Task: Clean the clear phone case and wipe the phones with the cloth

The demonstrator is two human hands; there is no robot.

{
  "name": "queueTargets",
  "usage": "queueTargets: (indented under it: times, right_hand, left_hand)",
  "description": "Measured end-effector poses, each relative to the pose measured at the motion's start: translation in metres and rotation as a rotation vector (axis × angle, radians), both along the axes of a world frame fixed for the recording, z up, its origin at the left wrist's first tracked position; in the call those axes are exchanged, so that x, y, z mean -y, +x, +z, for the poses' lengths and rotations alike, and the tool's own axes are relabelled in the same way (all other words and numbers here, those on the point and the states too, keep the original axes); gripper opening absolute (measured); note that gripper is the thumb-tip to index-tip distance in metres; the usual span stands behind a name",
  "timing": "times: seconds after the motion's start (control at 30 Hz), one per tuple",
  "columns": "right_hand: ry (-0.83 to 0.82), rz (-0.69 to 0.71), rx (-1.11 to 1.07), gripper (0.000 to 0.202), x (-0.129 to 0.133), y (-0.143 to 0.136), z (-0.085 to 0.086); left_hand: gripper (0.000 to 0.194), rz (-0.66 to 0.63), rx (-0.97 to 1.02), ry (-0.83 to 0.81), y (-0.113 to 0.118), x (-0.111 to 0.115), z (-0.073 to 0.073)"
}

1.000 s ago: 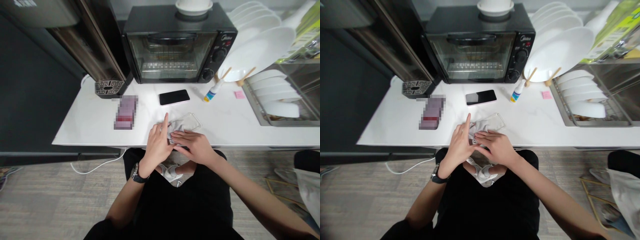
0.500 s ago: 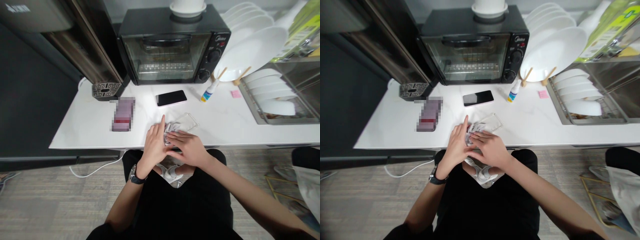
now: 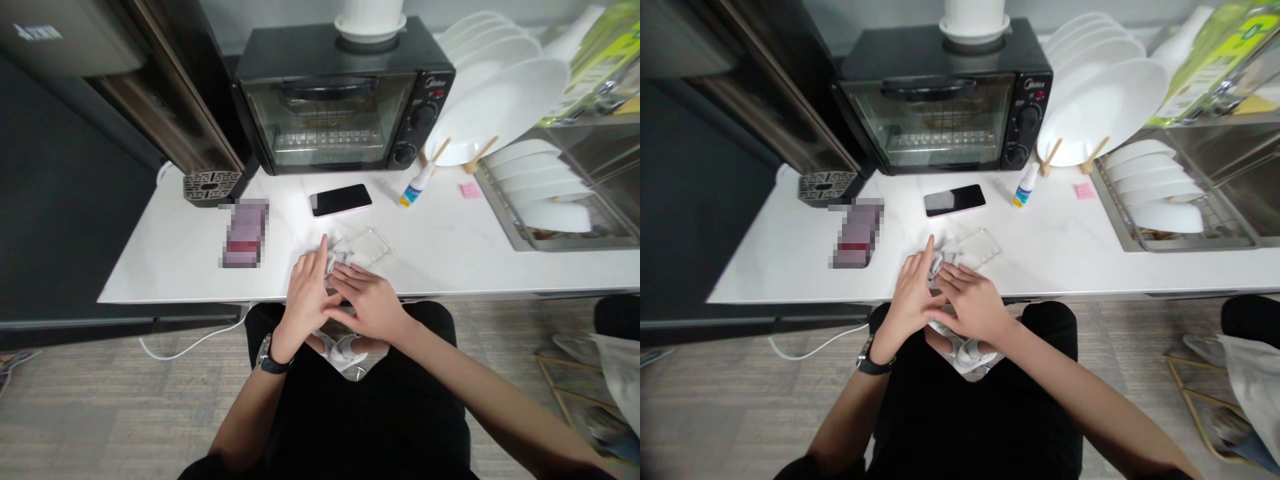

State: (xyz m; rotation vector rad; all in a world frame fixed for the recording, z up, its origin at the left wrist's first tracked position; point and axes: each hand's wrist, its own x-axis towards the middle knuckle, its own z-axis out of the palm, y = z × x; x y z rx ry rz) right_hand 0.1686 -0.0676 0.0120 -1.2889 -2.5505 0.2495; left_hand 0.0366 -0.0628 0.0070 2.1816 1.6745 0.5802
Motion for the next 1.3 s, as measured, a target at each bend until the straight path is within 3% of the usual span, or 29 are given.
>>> queueTargets:
  times: [0.1, 0.23, 0.37, 0.5, 0.6, 0.73, 0.87, 1.0, 1.1, 1.3]
  right_hand:
    - [-0.024, 0.018, -0.002, 0.037, 0.002, 0.023, 0.002]
    - [0.054, -0.155, -0.024, 0.032, -0.014, 0.053, -0.004]
    - [0.097, -0.235, -0.029, 0.045, -0.020, 0.029, -0.010]
    - [0.041, -0.038, -0.036, 0.047, -0.004, 0.002, -0.005]
    - [-0.007, -0.005, -0.028, 0.038, 0.004, 0.018, 0.001]
    - [0.034, -0.174, 0.000, 0.032, -0.007, 0.052, 0.001]
    - [0.098, -0.271, 0.009, 0.041, -0.018, 0.039, -0.003]
    - [0.055, -0.096, -0.018, 0.049, -0.008, 0.006, -0.001]
    - [-0.015, 0.012, -0.021, 0.040, 0.002, 0.012, 0.003]
    - [0.030, -0.214, 0.019, 0.033, -0.014, 0.054, 0.000]
  left_hand:
    - [0.070, 0.015, 0.008, 0.006, 0.000, 0.000, 0.000]
    - [0.071, -0.016, 0.013, 0.004, 0.001, -0.001, 0.004]
    - [0.070, -0.039, 0.002, 0.019, 0.000, -0.002, 0.005]
    - [0.067, -0.016, -0.013, 0.020, 0.000, -0.002, 0.002]
    - [0.069, -0.002, 0.025, 0.022, 0.001, -0.001, 0.000]
    - [0.072, -0.001, 0.080, 0.029, 0.003, -0.001, -0.001]
    - [0.073, -0.020, 0.092, 0.028, 0.003, -0.002, -0.001]
    - [0.071, -0.001, 0.048, 0.028, 0.003, -0.003, -0.002]
    - [0.070, 0.016, 0.033, 0.029, 0.003, -0.004, -0.002]
    - [0.075, 0.000, 0.094, 0.034, 0.005, -0.005, 0.000]
